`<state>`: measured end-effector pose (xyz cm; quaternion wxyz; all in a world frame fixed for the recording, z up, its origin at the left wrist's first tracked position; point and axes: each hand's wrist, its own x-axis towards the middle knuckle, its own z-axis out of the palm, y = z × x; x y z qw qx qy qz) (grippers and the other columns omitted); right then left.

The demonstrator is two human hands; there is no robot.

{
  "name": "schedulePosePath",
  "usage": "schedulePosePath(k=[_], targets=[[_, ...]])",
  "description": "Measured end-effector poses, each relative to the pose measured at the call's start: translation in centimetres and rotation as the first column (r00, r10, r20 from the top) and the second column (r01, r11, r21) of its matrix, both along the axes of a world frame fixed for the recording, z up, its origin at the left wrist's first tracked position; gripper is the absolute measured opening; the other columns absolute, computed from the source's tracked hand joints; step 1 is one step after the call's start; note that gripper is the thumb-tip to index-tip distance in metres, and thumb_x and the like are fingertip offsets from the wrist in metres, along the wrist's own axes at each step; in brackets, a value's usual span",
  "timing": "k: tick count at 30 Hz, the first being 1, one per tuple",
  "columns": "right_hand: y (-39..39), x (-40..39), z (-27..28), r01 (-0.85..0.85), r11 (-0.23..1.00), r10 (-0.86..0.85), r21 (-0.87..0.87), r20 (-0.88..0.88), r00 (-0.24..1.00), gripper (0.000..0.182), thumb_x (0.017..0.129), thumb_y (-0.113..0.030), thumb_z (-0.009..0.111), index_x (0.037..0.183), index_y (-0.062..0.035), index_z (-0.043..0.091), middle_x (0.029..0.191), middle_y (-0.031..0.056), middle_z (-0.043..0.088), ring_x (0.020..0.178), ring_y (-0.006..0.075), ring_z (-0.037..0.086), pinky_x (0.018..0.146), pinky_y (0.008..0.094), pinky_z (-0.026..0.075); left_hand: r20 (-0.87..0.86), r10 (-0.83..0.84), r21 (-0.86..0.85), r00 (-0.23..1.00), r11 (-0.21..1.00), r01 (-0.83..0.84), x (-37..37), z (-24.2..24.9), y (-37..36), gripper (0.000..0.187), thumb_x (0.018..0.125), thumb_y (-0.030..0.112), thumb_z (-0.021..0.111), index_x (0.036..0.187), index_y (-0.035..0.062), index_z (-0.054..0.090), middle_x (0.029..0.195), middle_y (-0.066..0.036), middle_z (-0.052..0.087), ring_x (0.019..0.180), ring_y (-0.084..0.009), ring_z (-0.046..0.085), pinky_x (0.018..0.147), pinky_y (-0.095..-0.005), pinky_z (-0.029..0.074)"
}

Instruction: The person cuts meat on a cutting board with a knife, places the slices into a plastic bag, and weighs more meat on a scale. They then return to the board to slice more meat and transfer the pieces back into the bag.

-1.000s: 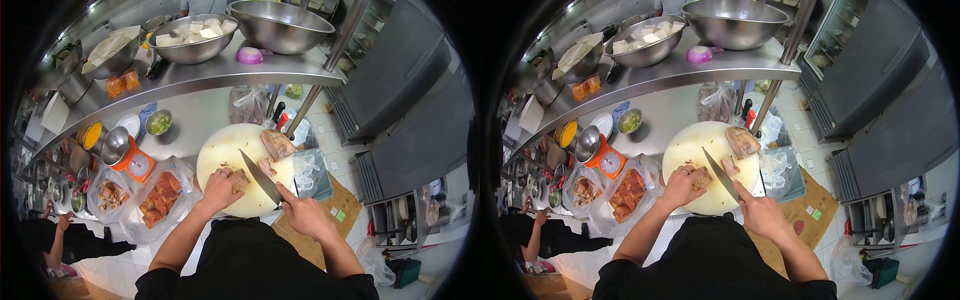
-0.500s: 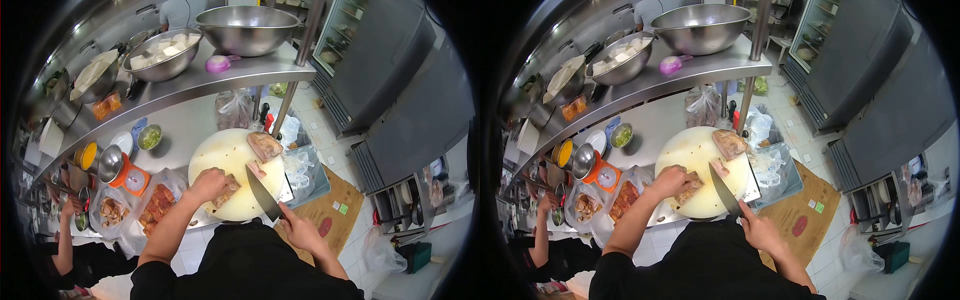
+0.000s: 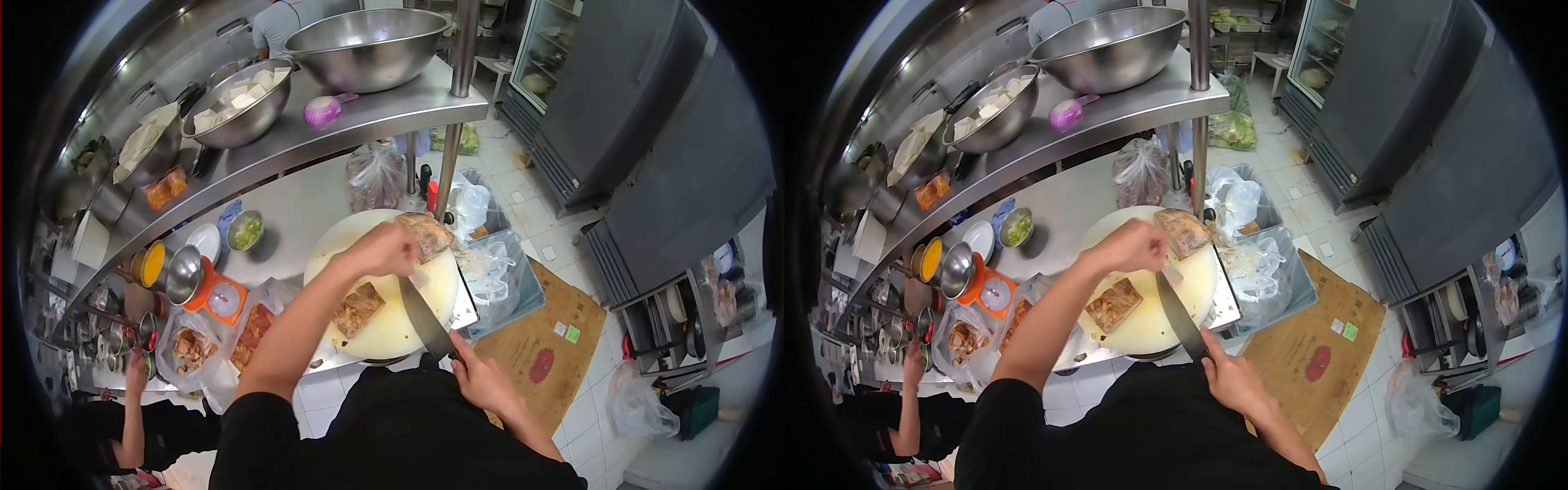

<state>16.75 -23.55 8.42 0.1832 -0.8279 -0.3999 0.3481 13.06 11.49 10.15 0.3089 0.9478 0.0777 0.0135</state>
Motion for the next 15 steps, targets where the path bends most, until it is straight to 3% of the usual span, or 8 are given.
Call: schedulePosePath(k=[1, 3, 4, 6, 7, 9, 11, 15], targets=[[-0.2, 0.0, -0.8, -0.006, 1.000, 0.006, 0.001, -0.002, 1.000, 0.063, 0.113, -0.028, 0.057, 0.173, -0.0255, 0.037, 0.109, 0.0300, 0.078, 0.103, 0.0564, 0.072, 0.096, 0.0614, 0.056, 0.007, 0.007, -0.036, 1.000, 0.999, -0.006, 1.8, 0.8, -1.2, 0.016, 0.080, 0.015, 0.079, 0.090, 0.0023, 0.078, 0.082, -0.014, 0.077, 0.078, -0.0308, 0.076, 0.075, -0.0416, 0.059], [-0.8, 0.3, -3.0, -0.037, 0.977, 0.027, 0.210, 0.051, 0.998, 0.067, 0.110, -0.024, 0.060, 0.173, -0.0208, 0.036, 0.090, 0.0342, 0.075, 0.086, 0.0588, 0.072, 0.085, 0.0661, 0.056, 0.093, 0.061, -0.047, 0.994, 0.997, -0.057, 4.8, -1.1, -2.3, 0.040, 0.087, 0.026, 0.080, 0.120, 0.0047, 0.080, 0.110, -0.020, 0.081, 0.101, -0.0364, 0.077, 0.092, -0.0430, 0.060], [-0.8, 0.5, -3.0, -0.042, 0.976, 0.032, 0.212, 0.050, 0.998, 0.067, 0.110, -0.024, 0.060, 0.173, -0.0208, 0.036, 0.090, 0.0342, 0.075, 0.086, 0.0588, 0.072, 0.085, 0.0661, 0.056, 0.093, 0.066, -0.044, 0.993, 0.997, -0.062, 4.9, -1.3, -2.8, 0.040, 0.087, 0.026, 0.080, 0.120, 0.0047, 0.080, 0.110, -0.020, 0.081, 0.101, -0.0364, 0.077, 0.092, -0.0430, 0.060], [-0.9, 0.9, -2.9, -0.017, 0.980, 0.021, 0.200, -0.019, 1.000, 0.067, 0.111, -0.025, 0.060, 0.173, -0.0211, 0.036, 0.094, 0.0339, 0.076, 0.090, 0.0582, 0.072, 0.088, 0.0649, 0.057, 0.151, 0.138, -0.037, 0.979, 0.990, -0.134, 4.3, -2.1, -4.2, 0.072, 0.092, 0.040, 0.080, 0.153, 0.0073, 0.063, 0.143, -0.026, 0.070, 0.131, -0.0430, 0.068, 0.114, -0.0442, 0.052], [-0.9, 1.2, -2.9, -0.025, 0.979, 0.030, 0.200, -0.022, 0.999, 0.067, 0.111, -0.025, 0.060, 0.173, -0.0211, 0.036, 0.094, 0.0339, 0.076, 0.090, 0.0582, 0.072, 0.088, 0.0649, 0.057, -0.064, 0.136, -0.046, 0.989, 0.989, -0.139, 2.6, 0.5, -4.4, 0.088, 0.094, 0.047, 0.077, 0.167, 0.0076, 0.046, 0.161, -0.029, 0.056, 0.147, -0.0455, 0.055, 0.125, -0.0465, 0.042], [-0.9, 1.7, -2.9, -0.009, 0.974, 0.022, 0.226, -0.057, 0.998, 0.065, 0.110, -0.024, 0.062, 0.171, -0.0211, 0.039, 0.101, 0.0317, 0.078, 0.095, 0.0565, 0.073, 0.090, 0.0624, 0.057, -0.065, 0.183, 0.089, 0.981, 0.980, -0.177, -2.1, 1.0, -4.1, 0.086, 0.091, 0.044, 0.081, 0.162, 0.0060, 0.051, 0.157, -0.027, 0.060, 0.144, -0.0436, 0.058, 0.123, -0.0506, 0.044], [-1.0, 2.4, -2.7, -0.005, 0.961, 0.033, 0.276, -0.095, 0.995, 0.064, 0.110, -0.024, 0.062, 0.171, -0.0210, 0.041, 0.105, 0.0305, 0.078, 0.098, 0.0555, 0.073, 0.091, 0.0613, 0.057, -0.149, 0.400, 0.205, 0.904, 0.907, -0.367, -7.5, -0.3, -4.7, 0.091, 0.083, 0.045, 0.086, 0.158, 0.0057, 0.054, 0.152, -0.027, 0.063, 0.142, -0.0443, 0.059, 0.122, -0.0532, 0.044], [0.6, 3.6, 0.3, -0.083, 0.967, 0.091, 0.241, -0.022, 0.996, 0.062, 0.109, -0.023, 0.064, 0.168, -0.0205, 0.046, 0.109, 0.0257, 0.080, 0.098, 0.0536, 0.074, 0.091, 0.0596, 0.059, -0.237, 0.594, 0.273, 0.769, 0.800, -0.535, -15.5, -7.7, -6.4, 0.098, 0.071, 0.042, 0.093, 0.154, 0.0067, 0.056, 0.138, -0.026, 0.070, 0.132, -0.0453, 0.065, 0.116, -0.0543, 0.049]])
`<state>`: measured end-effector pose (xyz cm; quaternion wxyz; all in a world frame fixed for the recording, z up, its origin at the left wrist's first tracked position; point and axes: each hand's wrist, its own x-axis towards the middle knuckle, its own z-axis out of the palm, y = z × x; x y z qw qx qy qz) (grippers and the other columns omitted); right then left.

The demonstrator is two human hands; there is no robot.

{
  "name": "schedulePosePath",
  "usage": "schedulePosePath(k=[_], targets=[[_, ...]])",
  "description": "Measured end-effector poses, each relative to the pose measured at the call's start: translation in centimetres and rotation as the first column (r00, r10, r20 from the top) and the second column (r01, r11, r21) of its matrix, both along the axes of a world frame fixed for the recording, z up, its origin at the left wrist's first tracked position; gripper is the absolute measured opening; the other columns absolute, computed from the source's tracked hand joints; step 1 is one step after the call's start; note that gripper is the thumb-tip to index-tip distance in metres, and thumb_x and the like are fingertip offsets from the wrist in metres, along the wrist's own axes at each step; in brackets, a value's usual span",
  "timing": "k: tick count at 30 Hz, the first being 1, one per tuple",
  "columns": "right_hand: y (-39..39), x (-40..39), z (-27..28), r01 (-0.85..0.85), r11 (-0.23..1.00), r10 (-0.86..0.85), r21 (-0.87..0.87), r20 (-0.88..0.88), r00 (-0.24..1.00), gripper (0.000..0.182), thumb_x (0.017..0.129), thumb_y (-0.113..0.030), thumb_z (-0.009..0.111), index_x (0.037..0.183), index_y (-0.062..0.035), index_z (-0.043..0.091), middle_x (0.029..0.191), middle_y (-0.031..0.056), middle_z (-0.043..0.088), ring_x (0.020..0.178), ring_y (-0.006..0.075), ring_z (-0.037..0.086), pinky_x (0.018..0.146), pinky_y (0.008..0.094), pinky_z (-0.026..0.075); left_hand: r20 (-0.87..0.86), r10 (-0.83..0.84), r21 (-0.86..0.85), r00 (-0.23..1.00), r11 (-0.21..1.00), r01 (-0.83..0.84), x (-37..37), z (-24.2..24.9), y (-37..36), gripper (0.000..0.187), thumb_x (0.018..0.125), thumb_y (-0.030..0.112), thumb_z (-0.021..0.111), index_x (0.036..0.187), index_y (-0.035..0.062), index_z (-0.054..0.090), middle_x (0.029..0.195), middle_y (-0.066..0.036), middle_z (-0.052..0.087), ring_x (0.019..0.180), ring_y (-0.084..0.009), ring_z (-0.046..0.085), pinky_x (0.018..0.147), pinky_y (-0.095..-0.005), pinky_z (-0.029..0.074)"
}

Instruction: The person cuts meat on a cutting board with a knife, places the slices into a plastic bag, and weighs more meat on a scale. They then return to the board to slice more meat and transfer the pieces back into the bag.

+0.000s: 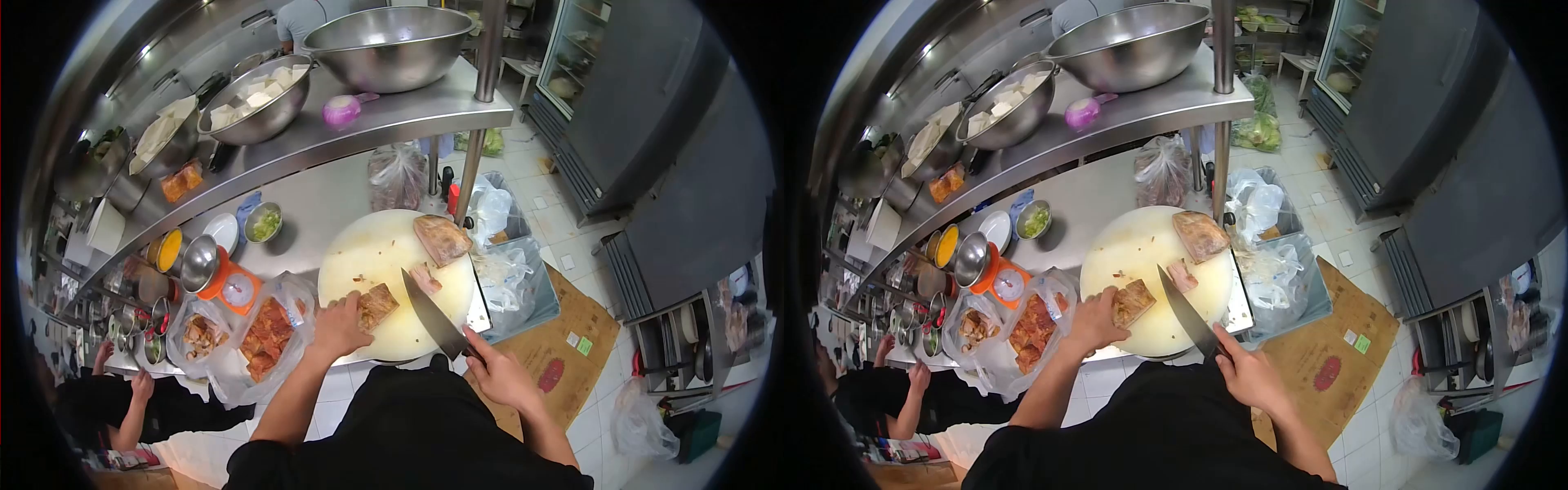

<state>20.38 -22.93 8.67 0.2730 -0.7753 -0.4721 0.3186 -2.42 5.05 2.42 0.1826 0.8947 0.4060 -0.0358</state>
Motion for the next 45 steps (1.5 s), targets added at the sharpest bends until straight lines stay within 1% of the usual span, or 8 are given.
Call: schedulePosePath(k=[5, 9, 11, 20, 25, 31, 36, 45], targets=[[4.5, 0.7, 2.0, -0.114, 0.993, 0.119, -0.042, 0.129, 0.984, 0.060, 0.109, -0.021, 0.064, 0.167, -0.0205, 0.049, 0.101, 0.0289, 0.078, 0.094, 0.0526, 0.073, 0.088, 0.0576, 0.058, 0.169, 0.031, -0.197, 0.985, 0.980, 0.004, -2.2, -1.3, 3.6, 0.099, 0.069, 0.039, 0.092, 0.154, 0.0062, 0.053, 0.127, -0.022, 0.074, 0.118, -0.0395, 0.072, 0.103, -0.0485, 0.057], [6.0, 0.0, 3.0, -0.216, 0.973, 0.227, -0.075, 0.208, 0.951, 0.059, 0.109, -0.020, 0.062, 0.166, -0.0202, 0.050, 0.084, 0.0307, 0.073, 0.080, 0.0536, 0.071, 0.078, 0.0606, 0.056, 0.333, 0.117, -0.712, 0.936, 0.681, 0.168, -1.6, 0.7, 6.7, 0.082, 0.076, 0.023, 0.094, 0.147, 0.0031, 0.058, 0.125, -0.015, 0.071, 0.109, -0.0236, 0.069, 0.098, -0.0368, 0.057], [6.1, -0.7, 3.6, -0.231, 0.967, 0.249, -0.106, 0.225, 0.942, 0.059, 0.108, -0.020, 0.062, 0.166, -0.0204, 0.051, 0.084, 0.0304, 0.073, 0.079, 0.0533, 0.071, 0.078, 0.0603, 0.056, 0.478, 0.409, -0.671, 0.777, 0.741, 0.023, -0.8, -0.6, 6.7, 0.073, 0.080, 0.015, 0.093, 0.143, 0.0009, 0.061, 0.129, -0.015, 0.070, 0.110, -0.0226, 0.069, 0.097, -0.0355, 0.057], [7.7, 0.0, 5.2, -0.263, 0.964, 0.260, -0.027, 0.270, 0.927, 0.055, 0.108, -0.017, 0.062, 0.163, -0.0189, 0.055, 0.080, 0.0266, 0.074, 0.075, 0.0502, 0.072, 0.076, 0.0595, 0.058, 0.615, 0.568, -0.672, 0.547, 0.740, -0.013, 2.1, -6.1, 2.1, 0.056, 0.087, 0.011, 0.082, 0.139, -0.0002, 0.063, 0.129, -0.016, 0.070, 0.120, -0.0261, 0.069, 0.106, -0.0399, 0.056], [9.8, 0.1, 8.1, -0.354, 0.935, 0.318, 0.028, 0.377, 0.870, 0.060, 0.102, -0.012, 0.064, 0.161, -0.0141, 0.056, 0.072, 0.0235, 0.072, 0.070, 0.0481, 0.072, 0.070, 0.0581, 0.058, 0.794, 0.134, 0.022, 0.593, 0.968, -0.248, 3.3, -5.9, -0.1, 0.053, 0.082, 0.012, 0.082, 0.131, 0.0029, 0.064, 0.131, -0.021, 0.061, 0.127, -0.0398, 0.059, 0.110, -0.0507, 0.049], [11.9, -1.2, 11.2, -0.496, 0.846, 0.526, -0.197, 0.468, 0.710, 0.075, 0.088, -0.002, 0.064, 0.162, -0.0043, 0.053, 0.067, 0.0206, 0.071, 0.067, 0.0451, 0.074, 0.066, 0.0552, 0.059, 0.732, 0.130, 0.083, 0.669, 0.958, -0.276, 4.3, -5.6, -1.3, 0.039, 0.084, 0.015, 0.082, 0.119, 0.0034, 0.068, 0.128, -0.022, 0.059, 0.125, -0.0435, 0.056, 0.106, -0.0534, 0.050], [15.6, -1.9, 12.2, -0.507, 0.820, 0.571, -0.264, 0.411, 0.710, 0.063, 0.093, -0.003, 0.059, 0.156, -0.0013, 0.055, 0.106, 0.0331, 0.076, 0.089, 0.0473, 0.078, 0.081, 0.0557, 0.062, 0.744, 0.130, 0.072, 0.655, 0.959, -0.272, 4.3, -5.8, -1.2, 0.040, 0.085, 0.018, 0.082, 0.121, 0.0037, 0.071, 0.130, -0.022, 0.059, 0.122, -0.0448, 0.055, 0.104, -0.0545, 0.050], [18.7, -1.0, 10.0, -0.505, 0.783, 0.608, -0.363, 0.274, 0.745, 0.056, 0.107, -0.014, 0.054, 0.163, -0.0076, 0.050, 0.105, 0.0325, 0.077, 0.097, 0.0516, 0.075, 0.093, 0.0599, 0.058, 0.753, 0.136, 0.063, 0.644, 0.959, -0.277, 4.2, -5.6, -1.3, 0.041, 0.082, 0.014, 0.082, 0.120, 0.0042, 0.069, 0.129, -0.020, 0.061, 0.122, -0.0437, 0.057, 0.105, -0.0539, 0.051]])
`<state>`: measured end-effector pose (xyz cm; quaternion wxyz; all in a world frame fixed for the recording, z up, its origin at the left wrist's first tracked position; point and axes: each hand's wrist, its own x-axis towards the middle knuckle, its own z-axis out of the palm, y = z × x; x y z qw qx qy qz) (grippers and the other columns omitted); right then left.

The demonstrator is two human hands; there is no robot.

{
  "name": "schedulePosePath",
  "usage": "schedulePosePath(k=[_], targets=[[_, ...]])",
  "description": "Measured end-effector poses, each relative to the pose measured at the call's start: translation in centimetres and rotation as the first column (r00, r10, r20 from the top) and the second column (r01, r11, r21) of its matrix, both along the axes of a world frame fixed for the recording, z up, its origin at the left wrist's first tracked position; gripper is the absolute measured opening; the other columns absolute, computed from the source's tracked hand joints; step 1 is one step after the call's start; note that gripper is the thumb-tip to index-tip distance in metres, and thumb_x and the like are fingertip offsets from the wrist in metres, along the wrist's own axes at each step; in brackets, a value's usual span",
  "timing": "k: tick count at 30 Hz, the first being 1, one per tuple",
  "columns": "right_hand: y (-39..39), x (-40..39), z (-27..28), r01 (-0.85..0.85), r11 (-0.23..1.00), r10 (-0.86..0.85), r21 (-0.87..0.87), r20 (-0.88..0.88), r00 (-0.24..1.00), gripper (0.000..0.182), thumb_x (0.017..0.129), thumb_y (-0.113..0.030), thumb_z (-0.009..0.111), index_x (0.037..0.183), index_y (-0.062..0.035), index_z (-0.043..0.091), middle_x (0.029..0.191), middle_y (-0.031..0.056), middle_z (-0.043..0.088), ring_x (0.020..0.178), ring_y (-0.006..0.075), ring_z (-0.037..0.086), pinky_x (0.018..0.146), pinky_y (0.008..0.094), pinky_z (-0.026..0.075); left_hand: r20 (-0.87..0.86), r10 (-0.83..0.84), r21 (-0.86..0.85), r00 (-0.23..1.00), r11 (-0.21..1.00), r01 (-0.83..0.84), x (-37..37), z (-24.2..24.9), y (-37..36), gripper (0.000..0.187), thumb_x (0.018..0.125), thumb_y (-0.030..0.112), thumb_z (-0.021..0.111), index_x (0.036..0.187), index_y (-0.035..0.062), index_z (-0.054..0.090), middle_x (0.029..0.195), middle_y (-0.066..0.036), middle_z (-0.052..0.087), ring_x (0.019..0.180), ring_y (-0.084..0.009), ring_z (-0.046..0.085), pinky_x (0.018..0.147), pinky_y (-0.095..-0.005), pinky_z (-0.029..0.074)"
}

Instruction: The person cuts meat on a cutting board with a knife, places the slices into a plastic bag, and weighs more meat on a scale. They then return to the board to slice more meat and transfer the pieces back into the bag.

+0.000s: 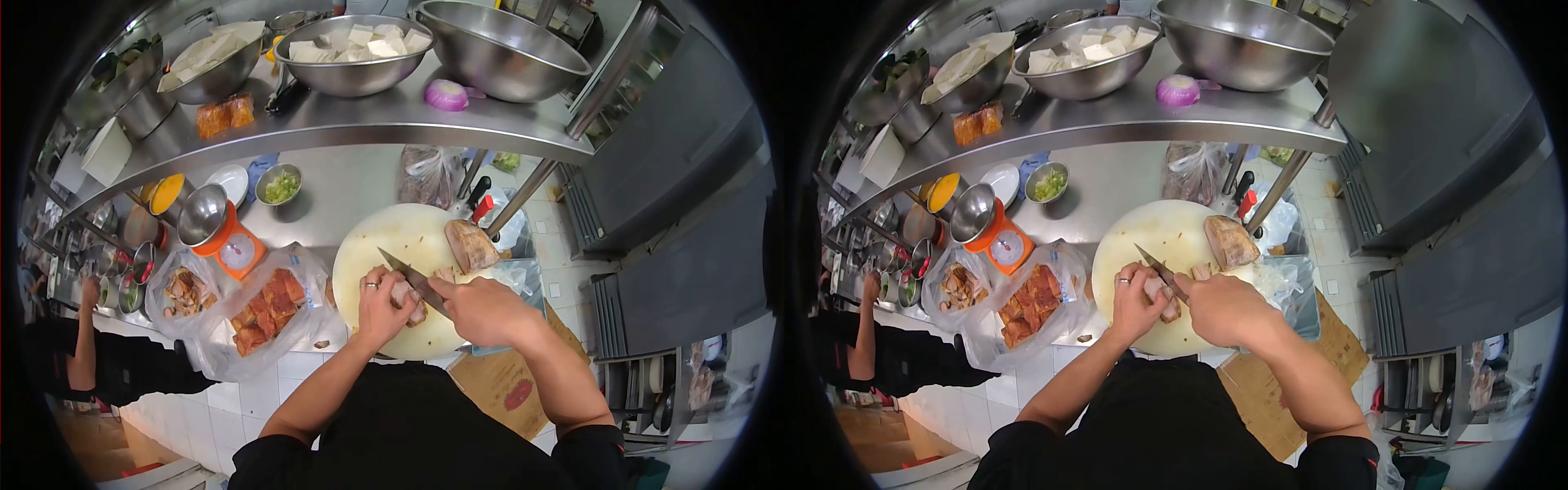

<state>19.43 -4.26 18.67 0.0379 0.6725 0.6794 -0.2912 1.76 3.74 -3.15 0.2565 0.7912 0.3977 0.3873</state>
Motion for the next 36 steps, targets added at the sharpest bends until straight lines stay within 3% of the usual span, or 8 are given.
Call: schedulePosePath(k=[7, 14, 18, 20, 22, 24, 27, 36], targets=[[-1.2, 0.1, -7.1, 0.061, 0.989, -0.058, 0.133, -0.026, 0.998, 0.062, 0.108, -0.013, 0.053, 0.169, -0.0120, 0.043, 0.105, 0.0315, 0.077, 0.095, 0.0509, 0.075, 0.087, 0.0608, 0.059, 0.024, -0.013, 0.014, 1.000, 1.000, 0.013, 0.0, -0.1, 0.1, 0.039, 0.083, 0.014, 0.082, 0.119, 0.0050, 0.072, 0.125, -0.019, 0.061, 0.117, -0.0432, 0.058, 0.101, -0.0526, 0.052], [-5.4, 2.5, -15.3, 0.233, 0.933, -0.215, 0.273, -0.095, 0.972, 0.072, 0.106, -0.017, 0.061, 0.173, -0.0271, 0.038, 0.070, 0.0278, 0.069, 0.076, 0.0475, 0.076, 0.080, 0.0589, 0.061, 0.000, -0.011, 0.028, 1.000, 1.000, 0.011, -0.5, -0.3, -0.1, 0.038, 0.084, 0.017, 0.082, 0.118, 0.0058, 0.071, 0.125, -0.021, 0.061, 0.118, -0.0434, 0.058, 0.101, -0.0540, 0.051], [-6.8, 3.1, -12.0, 0.377, 0.879, -0.325, 0.292, -0.212, 0.922, 0.066, 0.110, -0.023, 0.061, 0.171, -0.0333, 0.041, 0.082, 0.0246, 0.076, 0.077, 0.0489, 0.074, 0.078, 0.0580, 0.060, -0.101, 0.071, -0.073, 0.992, 0.994, -0.079, -2.9, 1.5, -1.8, 0.041, 0.088, 0.025, 0.084, 0.121, 0.0047, 0.068, 0.121, -0.022, 0.060, 0.118, -0.0441, 0.057, 0.099, -0.0538, 0.051], [-7.8, 2.3, -9.8, 0.365, 0.893, -0.345, 0.263, -0.118, 0.931, 0.067, 0.109, -0.022, 0.061, 0.172, -0.0308, 0.040, 0.083, 0.0255, 0.076, 0.077, 0.0492, 0.073, 0.077, 0.0573, 0.060, -0.152, 0.096, -0.350, 0.984, 0.926, -0.144, -4.3, 3.0, -3.2, 0.047, 0.087, 0.022, 0.086, 0.124, 0.0046, 0.063, 0.120, -0.022, 0.061, 0.112, -0.0416, 0.063, 0.097, -0.0511, 0.051], [-8.4, 1.1, -9.0, 0.351, 0.903, -0.341, 0.249, -0.086, 0.936, 0.068, 0.109, -0.021, 0.061, 0.173, -0.0298, 0.040, 0.082, 0.0255, 0.075, 0.076, 0.0494, 0.073, 0.076, 0.0576, 0.059, -0.232, 0.077, -0.323, 0.970, 0.934, -0.151, -4.8, 4.8, -3.7, 0.054, 0.085, 0.026, 0.087, 0.127, 0.0044, 0.062, 0.120, -0.023, 0.063, 0.111, -0.0416, 0.065, 0.096, -0.0504, 0.052], [-9.3, 0.4, -10.1, 0.346, 0.909, -0.343, 0.233, -0.051, 0.938, 0.068, 0.109, -0.021, 0.062, 0.173, -0.0288, 0.039, 0.081, 0.0256, 0.075, 0.075, 0.0495, 0.072, 0.075, 0.0579, 0.059, -0.314, 0.044, 0.344, 0.948, 0.936, 0.071, -4.5, 8.0, -3.5, 0.057, 0.081, 0.028, 0.087, 0.129, 0.0070, 0.064, 0.120, -0.022, 0.066, 0.111, -0.0402, 0.068, 0.093, -0.0498, 0.055], [-9.7, 1.0, -11.9, 0.274, 0.888, -0.241, 0.371, -0.133, 0.961, 0.064, 0.109, -0.019, 0.062, 0.170, -0.0215, 0.044, 0.073, 0.0237, 0.073, 0.068, 0.0471, 0.072, 0.069, 0.0597, 0.058, -0.403, -0.381, 0.156, 0.832, 0.867, 0.472, -3.8, 4.7, -0.9, 0.060, 0.077, 0.028, 0.087, 0.130, 0.0102, 0.066, 0.122, -0.018, 0.069, 0.109, -0.0379, 0.071, 0.091, -0.0487, 0.058], [-11.3, -1.2, -0.9, 0.201, 0.952, -0.202, 0.230, -0.020, 0.979, 0.065, 0.104, -0.014, 0.065, 0.167, -0.0159, 0.049, 0.073, 0.0249, 0.072, 0.064, 0.0471, 0.071, 0.064, 0.0594, 0.057, -0.331, -0.233, 0.022, 0.915, 0.967, 0.254, -1.9, 3.7, -1.1, 0.049, 0.076, 0.021, 0.085, 0.122, 0.0117, 0.070, 0.111, -0.013, 0.072, 0.103, -0.0369, 0.072, 0.090, -0.0481, 0.059]])
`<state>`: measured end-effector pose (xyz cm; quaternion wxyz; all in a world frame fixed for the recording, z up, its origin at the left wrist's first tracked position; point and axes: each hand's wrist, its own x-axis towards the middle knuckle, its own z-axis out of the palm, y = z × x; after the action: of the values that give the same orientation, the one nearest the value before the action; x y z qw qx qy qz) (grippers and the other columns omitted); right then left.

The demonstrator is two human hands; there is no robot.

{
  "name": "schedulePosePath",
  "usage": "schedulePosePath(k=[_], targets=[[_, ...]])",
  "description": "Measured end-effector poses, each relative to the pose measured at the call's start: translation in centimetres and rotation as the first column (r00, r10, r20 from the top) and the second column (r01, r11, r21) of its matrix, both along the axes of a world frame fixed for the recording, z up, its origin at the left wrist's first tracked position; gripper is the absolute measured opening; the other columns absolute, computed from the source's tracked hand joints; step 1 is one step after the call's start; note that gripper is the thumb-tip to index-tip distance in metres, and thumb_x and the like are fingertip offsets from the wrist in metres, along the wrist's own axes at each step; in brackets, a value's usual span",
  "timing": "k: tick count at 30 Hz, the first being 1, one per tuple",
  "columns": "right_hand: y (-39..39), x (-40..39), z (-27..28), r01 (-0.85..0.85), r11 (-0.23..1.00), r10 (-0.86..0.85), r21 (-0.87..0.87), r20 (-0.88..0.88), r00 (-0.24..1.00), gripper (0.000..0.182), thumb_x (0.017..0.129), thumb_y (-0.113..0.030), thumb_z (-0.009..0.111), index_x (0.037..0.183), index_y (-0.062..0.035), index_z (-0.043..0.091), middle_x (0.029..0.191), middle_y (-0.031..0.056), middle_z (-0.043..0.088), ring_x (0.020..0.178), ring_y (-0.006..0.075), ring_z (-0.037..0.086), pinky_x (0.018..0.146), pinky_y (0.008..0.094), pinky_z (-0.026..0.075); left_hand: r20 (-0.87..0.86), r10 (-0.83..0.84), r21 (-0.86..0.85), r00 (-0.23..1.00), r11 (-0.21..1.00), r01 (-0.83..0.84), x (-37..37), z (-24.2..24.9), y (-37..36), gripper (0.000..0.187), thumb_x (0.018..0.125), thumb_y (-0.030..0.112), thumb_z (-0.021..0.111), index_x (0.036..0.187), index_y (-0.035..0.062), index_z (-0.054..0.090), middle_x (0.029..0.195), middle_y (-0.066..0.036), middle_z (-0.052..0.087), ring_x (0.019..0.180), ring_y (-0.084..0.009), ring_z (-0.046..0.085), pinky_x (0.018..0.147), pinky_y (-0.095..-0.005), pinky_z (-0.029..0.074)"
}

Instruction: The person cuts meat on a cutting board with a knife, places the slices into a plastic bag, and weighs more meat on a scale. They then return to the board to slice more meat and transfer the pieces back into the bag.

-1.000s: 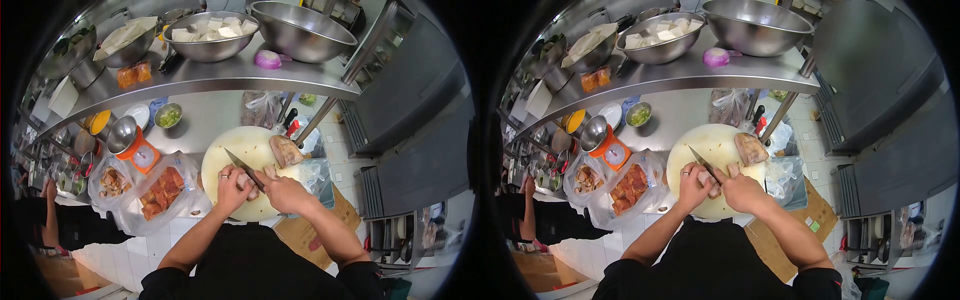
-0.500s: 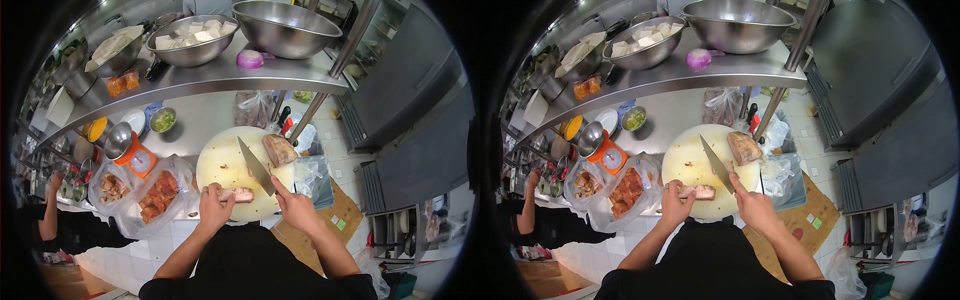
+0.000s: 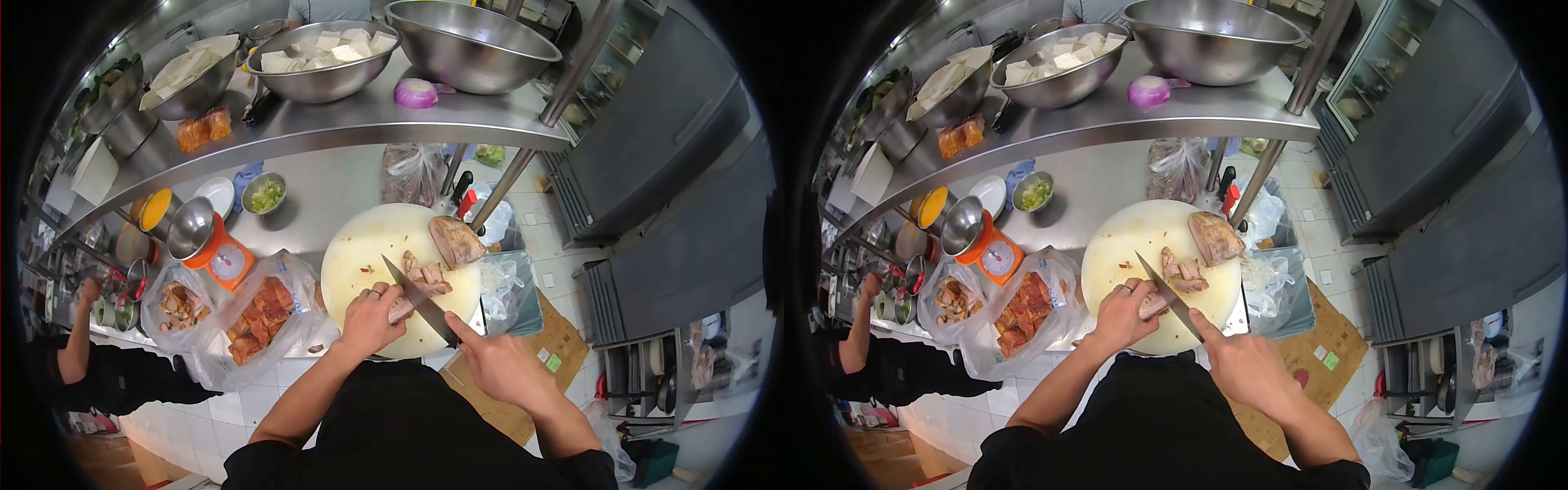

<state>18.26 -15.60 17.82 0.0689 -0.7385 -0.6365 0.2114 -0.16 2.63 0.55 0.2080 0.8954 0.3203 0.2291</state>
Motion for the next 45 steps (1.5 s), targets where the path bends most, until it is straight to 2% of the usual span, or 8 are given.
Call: schedulePosePath(k=[5, 15, 21, 26, 29, 37, 42, 45], targets=[[0.1, -1.0, 1.4, -0.042, 0.998, 0.045, -0.050, 0.062, 0.997, 0.073, 0.095, -0.005, 0.064, 0.166, -0.0080, 0.049, 0.072, 0.0246, 0.072, 0.062, 0.0461, 0.072, 0.063, 0.0594, 0.057, -0.010, -0.074, -0.062, 0.997, 0.995, 0.073, -0.1, -0.3, 0.6, 0.048, 0.076, 0.020, 0.084, 0.121, 0.0097, 0.070, 0.111, -0.013, 0.073, 0.103, -0.0373, 0.072, 0.089, -0.0486, 0.059], [4.7, -1.1, -0.7, -0.045, 0.996, 0.049, -0.083, 0.048, 0.998, 0.075, 0.093, -0.003, 0.060, 0.167, -0.0030, 0.044, 0.080, 0.0283, 0.075, 0.078, 0.0491, 0.077, 0.076, 0.0600, 0.061, -0.018, -0.038, -0.133, 0.999, 0.991, 0.035, 0.1, -0.2, 0.6, 0.049, 0.075, 0.020, 0.085, 0.120, 0.0087, 0.071, 0.114, -0.012, 0.076, 0.102, -0.0371, 0.073, 0.090, -0.0484, 0.059], [5.6, -1.8, -4.1, 0.048, 0.990, -0.047, -0.130, 0.014, 0.999, 0.068, 0.102, -0.010, 0.058, 0.168, -0.0055, 0.043, 0.086, 0.0294, 0.077, 0.083, 0.0483, 0.078, 0.082, 0.0588, 0.061, -0.010, -0.032, -0.126, 0.999, 0.992, 0.031, 0.3, -0.4, 0.8, 0.049, 0.076, 0.021, 0.085, 0.121, 0.0096, 0.071, 0.114, -0.012, 0.075, 0.104, -0.0376, 0.073, 0.090, -0.0483, 0.059], [4.5, -0.6, -4.0, -0.052, 0.995, 0.057, -0.081, 0.054, 0.997, 0.067, 0.105, -0.015, 0.060, 0.170, -0.0110, 0.042, 0.080, 0.0285, 0.075, 0.076, 0.0469, 0.077, 0.075, 0.0573, 0.062, -0.025, -0.053, -0.123, 0.998, 0.991, 0.050, 0.2, -0.6, 0.8, 0.048, 0.076, 0.022, 0.085, 0.121, 0.0104, 0.071, 0.113, -0.011, 0.075, 0.104, -0.0380, 0.073, 0.090, -0.0492, 0.059], [5.2, -2.1, -11.6, 0.030, 0.997, -0.033, 0.069, 0.039, 0.999, 0.070, 0.105, -0.015, 0.061, 0.172, -0.0147, 0.040, 0.077, 0.0274, 0.074, 0.071, 0.0456, 0.076, 0.069, 0.0562, 0.062, -0.021, -0.052, -0.129, 0.998, 0.991, 0.048, -0.1, -1.0, 0.5, 0.048, 0.076, 0.022, 0.086, 0.121, 0.0114, 0.071, 0.114, -0.012, 0.075, 0.104, -0.0386, 0.073, 0.090, -0.0495, 0.059], [1.0, -0.7, -10.9, 0.063, 0.995, -0.059, 0.077, -0.048, 0.997, 0.076, 0.103, -0.016, 0.063, 0.174, -0.0163, 0.035, 0.074, 0.0245, 0.074, 0.066, 0.0452, 0.074, 0.065, 0.0570, 0.061, -0.009, -0.016, -0.254, 1.000, 0.967, 0.013, 0.1, -0.5, 1.4, 0.048, 0.077, 0.024, 0.087, 0.120, 0.0131, 0.071, 0.111, -0.013, 0.077, 0.102, -0.0401, 0.073, 0.089, -0.0501, 0.059], [1.1, -2.6, -11.0, 0.107, 0.994, -0.107, -0.027, 0.004, 0.994, 0.071, 0.108, -0.020, 0.060, 0.175, -0.0200, 0.034, 0.077, 0.0267, 0.075, 0.074, 0.0502, 0.074, 0.073, 0.0604, 0.061, -0.008, -0.017, -0.198, 1.000, 0.980, 0.015, 0.1, -0.6, 0.9, 0.050, 0.076, 0.025, 0.088, 0.121, 0.0134, 0.071, 0.109, -0.014, 0.077, 0.102, -0.0413, 0.073, 0.089, -0.0509, 0.059], [1.6, 0.0, -13.2, 0.182, 0.983, -0.180, 0.012, -0.095, 0.979, 0.070, 0.110, -0.022, 0.058, 0.175, -0.0267, 0.033, 0.082, 0.0281, 0.075, 0.079, 0.0530, 0.073, 0.077, 0.0617, 0.060, -0.019, 0.013, -0.280, 1.000, 0.960, -0.018, -0.2, -0.1, 1.8, 0.050, 0.077, 0.026, 0.090, 0.122, 0.0115, 0.074, 0.110, -0.015, 0.079, 0.102, -0.0380, 0.076, 0.090, -0.0467, 0.061]])
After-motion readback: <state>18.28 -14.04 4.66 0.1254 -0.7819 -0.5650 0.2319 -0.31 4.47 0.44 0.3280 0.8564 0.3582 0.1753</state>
